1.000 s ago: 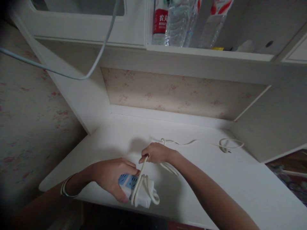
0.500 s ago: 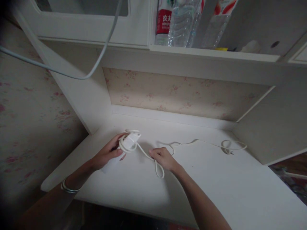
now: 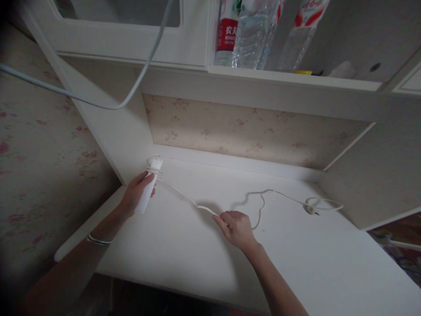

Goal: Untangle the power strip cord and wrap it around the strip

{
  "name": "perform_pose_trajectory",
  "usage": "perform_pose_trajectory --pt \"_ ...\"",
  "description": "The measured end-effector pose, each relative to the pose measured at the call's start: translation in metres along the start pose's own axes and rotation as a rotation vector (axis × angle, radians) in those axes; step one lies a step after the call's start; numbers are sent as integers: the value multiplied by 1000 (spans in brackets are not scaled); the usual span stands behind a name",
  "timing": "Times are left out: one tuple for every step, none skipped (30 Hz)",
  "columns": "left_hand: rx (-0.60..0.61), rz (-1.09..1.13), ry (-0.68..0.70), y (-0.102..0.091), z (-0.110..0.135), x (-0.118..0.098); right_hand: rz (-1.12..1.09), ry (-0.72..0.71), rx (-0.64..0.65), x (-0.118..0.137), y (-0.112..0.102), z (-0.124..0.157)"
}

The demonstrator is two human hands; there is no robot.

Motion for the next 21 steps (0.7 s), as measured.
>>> perform_pose_trajectory --pt "-16 -109 17 -1 -3 3 52 -43 19 6 0 1" --pt "-27 -223 38 -2 -4 5 102 -86 34 12 0 1" --pt "-29 -335 59 -1 -5 6 144 -127 44 19 -1 1" --pt "-19 -444 80 2 -6 8 179 -166 48 25 -1 1" --pt "0 -549 102 5 -5 10 206 -197 46 30 -3 0" --pt "21 -651 127 10 -4 12 224 -220 38 35 -5 -2" --pt "39 -745 153 15 -2 14 233 -238 24 38 -8 -3" --pt "52 -830 177 21 1 15 234 -248 6 42 -12 -6" --pt "63 -904 200 27 4 17 230 -253 -12 45 -16 -8" --pt "74 -965 226 33 8 18 223 -258 -27 48 -21 -11" --pt "92 -1013 250 40 12 18 214 -269 -34 52 -25 -14" --pt "117 -1049 270 47 17 19 205 -288 -33 56 -29 -17" --pt "146 -1075 289 53 21 18 197 -315 -26 61 -33 -20" --pt "178 -1089 307 59 26 17 192 -340 -18 66 -38 -23" --pt "209 -1094 324 65 31 16 189 -359 -15 70 -42 -26" --pt "237 -1093 343 69 35 14 186 -365 -20 72 -47 -29" --pt "262 -1086 365 72 40 11 183 -356 -34 73 -52 -32" --pt "281 -1077 388 75 44 9 177 -336 -55 73 -57 -34" --pt "296 -1069 412 77 48 6 169 -309 -75 71 -62 -37" --pt "306 -1064 432 78 52 4 158 -287 -92 69 -66 -38" --pt "315 -1064 450 79 56 2 147 -273 -102 68 -70 -40"
Point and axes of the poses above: each hand's wrist, its own z-axis away from the middle knuckle, its own y-axis out of the palm, x = y × z, the point moved 5 cm from there along -z, towards the middle knuckle, and after that the axes turned 9 degrees about -z, right-handed, at the moved point
